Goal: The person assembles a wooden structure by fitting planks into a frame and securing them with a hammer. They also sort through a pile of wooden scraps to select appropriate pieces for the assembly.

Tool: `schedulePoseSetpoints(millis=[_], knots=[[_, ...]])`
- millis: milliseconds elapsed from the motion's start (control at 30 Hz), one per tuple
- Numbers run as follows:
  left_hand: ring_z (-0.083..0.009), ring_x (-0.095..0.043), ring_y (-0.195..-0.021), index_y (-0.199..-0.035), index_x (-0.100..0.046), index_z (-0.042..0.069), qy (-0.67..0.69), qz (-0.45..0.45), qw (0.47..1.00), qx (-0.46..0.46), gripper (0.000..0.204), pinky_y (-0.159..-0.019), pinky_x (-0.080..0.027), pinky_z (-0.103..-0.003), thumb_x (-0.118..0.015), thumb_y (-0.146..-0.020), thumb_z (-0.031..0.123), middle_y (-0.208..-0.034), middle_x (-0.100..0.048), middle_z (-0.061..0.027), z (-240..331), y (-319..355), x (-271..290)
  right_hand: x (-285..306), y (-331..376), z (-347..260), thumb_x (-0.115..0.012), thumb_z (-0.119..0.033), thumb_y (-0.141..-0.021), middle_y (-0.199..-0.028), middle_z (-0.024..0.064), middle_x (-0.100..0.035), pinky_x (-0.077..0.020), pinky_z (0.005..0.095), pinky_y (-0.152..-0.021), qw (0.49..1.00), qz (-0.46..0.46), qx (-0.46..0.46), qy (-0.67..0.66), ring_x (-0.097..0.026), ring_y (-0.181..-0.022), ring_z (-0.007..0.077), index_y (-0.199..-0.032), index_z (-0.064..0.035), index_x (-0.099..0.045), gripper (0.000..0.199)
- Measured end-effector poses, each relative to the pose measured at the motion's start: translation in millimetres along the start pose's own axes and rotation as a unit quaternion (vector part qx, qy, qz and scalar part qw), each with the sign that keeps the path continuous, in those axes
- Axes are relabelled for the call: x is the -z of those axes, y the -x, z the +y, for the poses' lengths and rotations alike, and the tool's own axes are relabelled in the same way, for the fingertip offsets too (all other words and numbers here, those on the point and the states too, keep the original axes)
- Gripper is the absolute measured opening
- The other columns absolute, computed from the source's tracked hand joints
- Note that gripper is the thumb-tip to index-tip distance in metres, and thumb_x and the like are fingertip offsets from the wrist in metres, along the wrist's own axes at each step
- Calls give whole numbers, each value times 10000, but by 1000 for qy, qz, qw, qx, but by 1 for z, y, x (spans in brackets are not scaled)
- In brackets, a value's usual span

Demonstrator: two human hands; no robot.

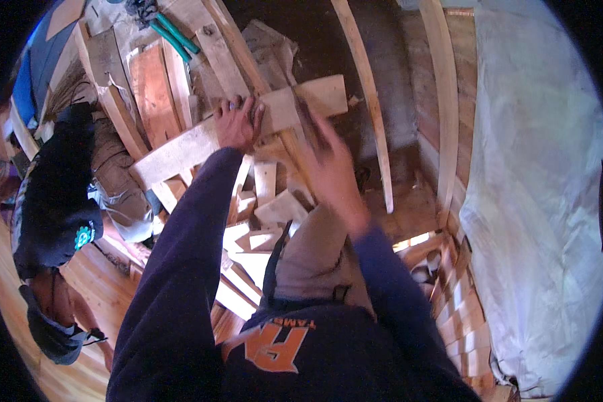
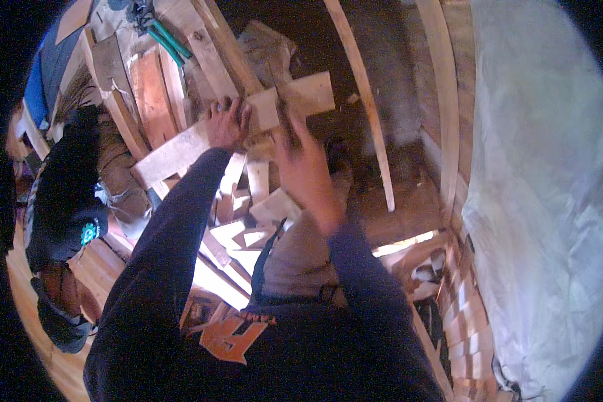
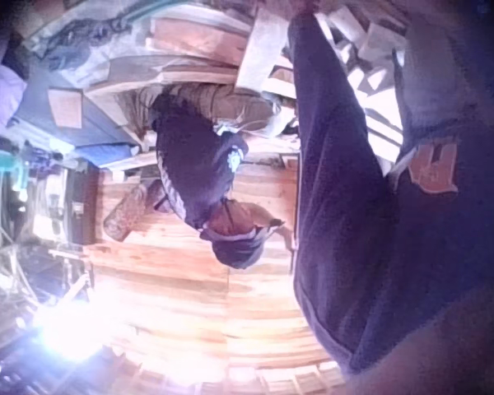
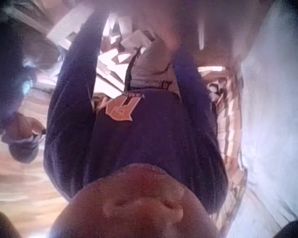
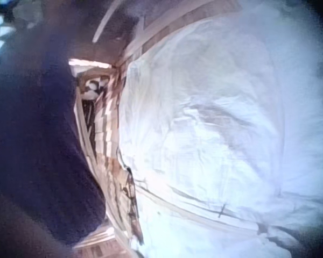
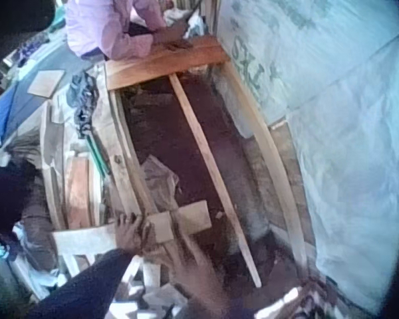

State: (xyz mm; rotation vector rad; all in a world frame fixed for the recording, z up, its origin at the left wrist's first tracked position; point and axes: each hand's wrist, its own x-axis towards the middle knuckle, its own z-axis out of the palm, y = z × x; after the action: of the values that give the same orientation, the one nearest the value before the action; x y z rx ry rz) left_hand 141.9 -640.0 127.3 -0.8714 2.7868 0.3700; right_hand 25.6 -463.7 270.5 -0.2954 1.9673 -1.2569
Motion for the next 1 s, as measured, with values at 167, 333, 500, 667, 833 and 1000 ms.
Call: schedulePoseSetpoints(millis=[167, 333, 500, 667, 833, 1000], knots=[[-405, -496, -1134, -1164, -596, 129, 22, -26, 999, 14, 408, -967, -340, -548, -450, -960, 451, -1187, -575, -169, 3, 0, 10, 63, 151, -17, -581, -76, -905, -1311, 238, -555, -441, 391, -1010, 987, -67, -62, 133, -564, -1209, 338, -1423, -30, -392, 554], [-401, -504, -1121, -1202, -582, 139, 7, 19, 999, -26, 416, -969, -349, -539, -455, -957, 450, -1195, -576, -164, 20, -10, 4, -6, -32, 18, -587, -40, -894, -1329, 193, -561, -424, 299, -992, 999, 4, -31, 13, -564, -1192, 227, -1379, 15, -445, 508], [-379, -512, -1090, -1161, -592, 120, -14, 10, 1000, 9, 404, -956, -353, -521, -460, -956, 442, -1162, -582, -157, 3, -6, 5, 25, 58, 11, -607, -158, -901, -1270, 252, -576, -453, 418, -985, 996, 5, 39, 80, -589, -1142, 397, -1376, -64, -482, 500], [-345, -517, -1053, -1092, -601, 111, -3, 30, 1000, 0, 383, -928, -360, -497, -468, -952, 443, -1108, -581, -156, 7, -1, 9, 61, 126, -24, -547, -79, -921, -1341, 212, -538, -351, 400, -1089, 994, -35, -88, 53, -516, -1258, 321, -1394, -17, -441, 489], [-407, -485, -1155, -1214, -590, 128, 16, -33, 999, -1, 456, -1010, -332, -541, -448, -955, 476, -1240, -551, -181, 21, -7, 4, -13, -91, 21, -573, -59, -899, -1232, 238, -601, -433, 325, -995, 996, -9, -68, 65, -598, -1147, 253, -1321, 32, -488, 440], [-357, -518, -1063, -1141, -596, 134, -27, 44, 999, -15, 379, -924, -368, -503, -477, -953, 440, -1142, -584, -169, -5, 9, 1, 24, 54, 7, -589, -85, -910, -1279, 243, -566, -436, 386, -1010, 998, -31, 34, 37, -567, -1195, 319, -1374, -43, -463, 483]])
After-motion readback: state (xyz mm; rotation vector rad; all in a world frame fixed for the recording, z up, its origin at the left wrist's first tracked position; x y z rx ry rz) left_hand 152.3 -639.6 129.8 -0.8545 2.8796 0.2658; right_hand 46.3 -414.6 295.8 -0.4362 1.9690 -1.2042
